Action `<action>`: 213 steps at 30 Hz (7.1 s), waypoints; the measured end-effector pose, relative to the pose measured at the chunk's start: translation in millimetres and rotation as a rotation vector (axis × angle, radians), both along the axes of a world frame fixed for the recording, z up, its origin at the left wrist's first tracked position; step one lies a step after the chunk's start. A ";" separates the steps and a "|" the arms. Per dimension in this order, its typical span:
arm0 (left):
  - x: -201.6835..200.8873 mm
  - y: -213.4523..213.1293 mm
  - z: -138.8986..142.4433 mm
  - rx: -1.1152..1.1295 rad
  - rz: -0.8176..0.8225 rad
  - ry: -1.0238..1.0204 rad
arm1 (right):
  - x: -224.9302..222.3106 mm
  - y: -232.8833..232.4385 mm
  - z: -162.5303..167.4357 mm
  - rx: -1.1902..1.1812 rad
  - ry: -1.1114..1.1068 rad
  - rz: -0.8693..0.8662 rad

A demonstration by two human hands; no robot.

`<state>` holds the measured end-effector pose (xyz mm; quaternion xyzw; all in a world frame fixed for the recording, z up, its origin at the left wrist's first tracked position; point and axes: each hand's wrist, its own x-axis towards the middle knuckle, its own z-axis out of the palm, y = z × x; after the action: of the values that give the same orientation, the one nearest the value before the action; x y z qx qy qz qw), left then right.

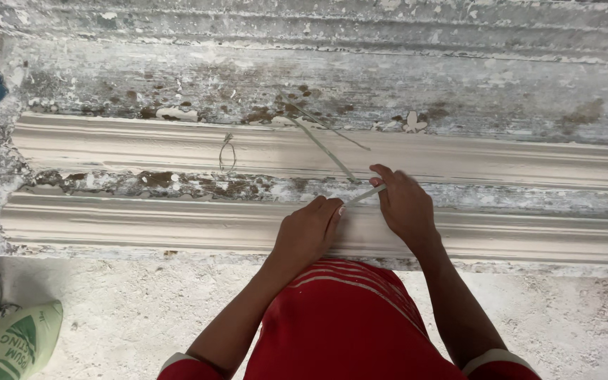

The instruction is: The person works on long plaster cornice moldings in a workshop. They twist thin wire ties by hand along the molding, then apply and smooth a white plaster compound onto the surface with a small spatula, wipe the area with a sponge, and reposition and press the molding pieces into place.

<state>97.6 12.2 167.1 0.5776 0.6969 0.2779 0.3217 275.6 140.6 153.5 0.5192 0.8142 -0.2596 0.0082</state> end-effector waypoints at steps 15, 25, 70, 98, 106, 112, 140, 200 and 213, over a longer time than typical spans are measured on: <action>-18.0 -2.5 -18.0 -0.018 -0.158 -0.018 | 21.6 25.5 -56.5 -0.783 1.567 -0.651; -44.8 -0.4 -19.9 0.181 0.219 -0.582 | 19.9 13.0 -46.6 -0.639 1.212 -0.496; -41.5 0.2 12.6 0.674 -0.239 0.311 | -14.8 -19.6 -48.7 -0.867 0.818 -0.028; 19.4 12.4 -12.5 0.455 0.300 -0.269 | -39.4 -32.6 -38.9 -0.586 1.211 -0.248; 9.8 5.5 -5.5 0.507 0.018 0.208 | -32.6 -26.0 -50.0 -0.530 1.060 -0.286; -21.0 5.9 16.4 0.819 -0.303 0.629 | -11.5 -8.0 -24.1 -0.548 0.725 -0.095; -10.2 -38.7 43.9 0.409 0.264 -0.682 | -61.4 -53.2 40.7 0.499 0.921 0.484; -170.3 -78.2 52.1 0.499 0.383 -0.662 | -239.0 -113.2 48.7 -0.018 1.205 0.266; -174.5 -79.1 57.6 0.563 0.324 -0.528 | -228.4 -105.8 57.4 0.017 1.140 0.247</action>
<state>-76.8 -66.9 224.7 0.4349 0.5689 0.6432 0.2710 47.2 34.8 210.8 0.1991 0.7467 -0.4885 -0.4052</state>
